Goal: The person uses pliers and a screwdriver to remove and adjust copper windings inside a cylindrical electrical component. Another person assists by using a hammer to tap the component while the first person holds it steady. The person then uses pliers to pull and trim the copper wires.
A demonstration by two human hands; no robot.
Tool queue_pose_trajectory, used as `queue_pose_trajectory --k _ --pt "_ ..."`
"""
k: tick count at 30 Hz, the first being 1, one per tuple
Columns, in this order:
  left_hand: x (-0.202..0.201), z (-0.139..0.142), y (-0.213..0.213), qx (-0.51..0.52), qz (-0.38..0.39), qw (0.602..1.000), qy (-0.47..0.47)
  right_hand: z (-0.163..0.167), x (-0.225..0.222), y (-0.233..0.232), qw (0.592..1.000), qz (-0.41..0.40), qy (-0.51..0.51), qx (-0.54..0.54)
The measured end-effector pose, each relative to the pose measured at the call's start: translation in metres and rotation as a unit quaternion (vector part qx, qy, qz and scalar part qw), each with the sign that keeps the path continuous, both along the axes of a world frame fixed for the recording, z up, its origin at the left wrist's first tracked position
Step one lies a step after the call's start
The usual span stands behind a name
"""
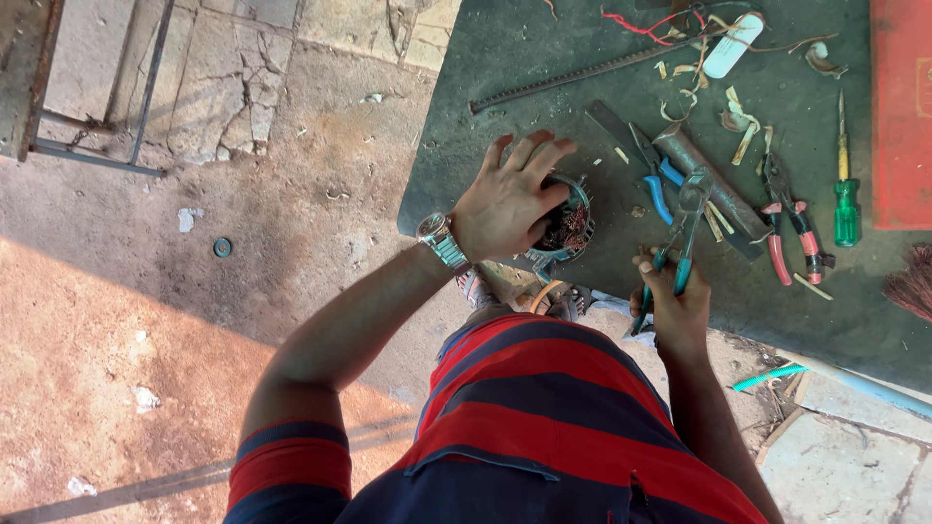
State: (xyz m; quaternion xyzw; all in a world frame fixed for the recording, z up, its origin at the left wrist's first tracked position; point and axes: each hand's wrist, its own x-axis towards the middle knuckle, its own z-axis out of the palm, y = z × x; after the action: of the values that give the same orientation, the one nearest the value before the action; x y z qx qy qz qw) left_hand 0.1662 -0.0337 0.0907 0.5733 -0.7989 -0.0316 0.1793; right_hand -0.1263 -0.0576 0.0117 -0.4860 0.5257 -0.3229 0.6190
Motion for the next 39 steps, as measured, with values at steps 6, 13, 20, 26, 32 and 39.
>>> queue_pose_trajectory --k 6,13,20,26,32,39 --pt "-0.007 -0.011 -0.01 -0.02 0.012 0.999 -0.046 0.002 0.005 0.0 1.0 0.016 0.014 -0.006" --pt "-0.007 -0.022 -0.01 -0.021 -0.007 0.998 -0.051 0.002 0.004 0.001 1.0 0.008 0.006 -0.003" --pt "-0.001 -0.027 -0.009 -0.006 -0.008 1.0 0.007 0.001 0.001 0.001 1.0 0.003 0.003 -0.005" --pt "0.007 -0.009 -0.007 0.02 -0.006 0.995 0.094 0.003 0.004 0.001 1.0 0.01 0.029 0.0" --pt "0.003 -0.005 -0.009 0.01 0.001 1.0 -0.005 0.003 0.006 0.0 1.0 0.013 0.01 0.001" --pt "-0.006 -0.017 -0.016 -0.025 0.026 0.999 0.002 0.003 0.007 -0.001 1.0 0.009 0.007 0.007"
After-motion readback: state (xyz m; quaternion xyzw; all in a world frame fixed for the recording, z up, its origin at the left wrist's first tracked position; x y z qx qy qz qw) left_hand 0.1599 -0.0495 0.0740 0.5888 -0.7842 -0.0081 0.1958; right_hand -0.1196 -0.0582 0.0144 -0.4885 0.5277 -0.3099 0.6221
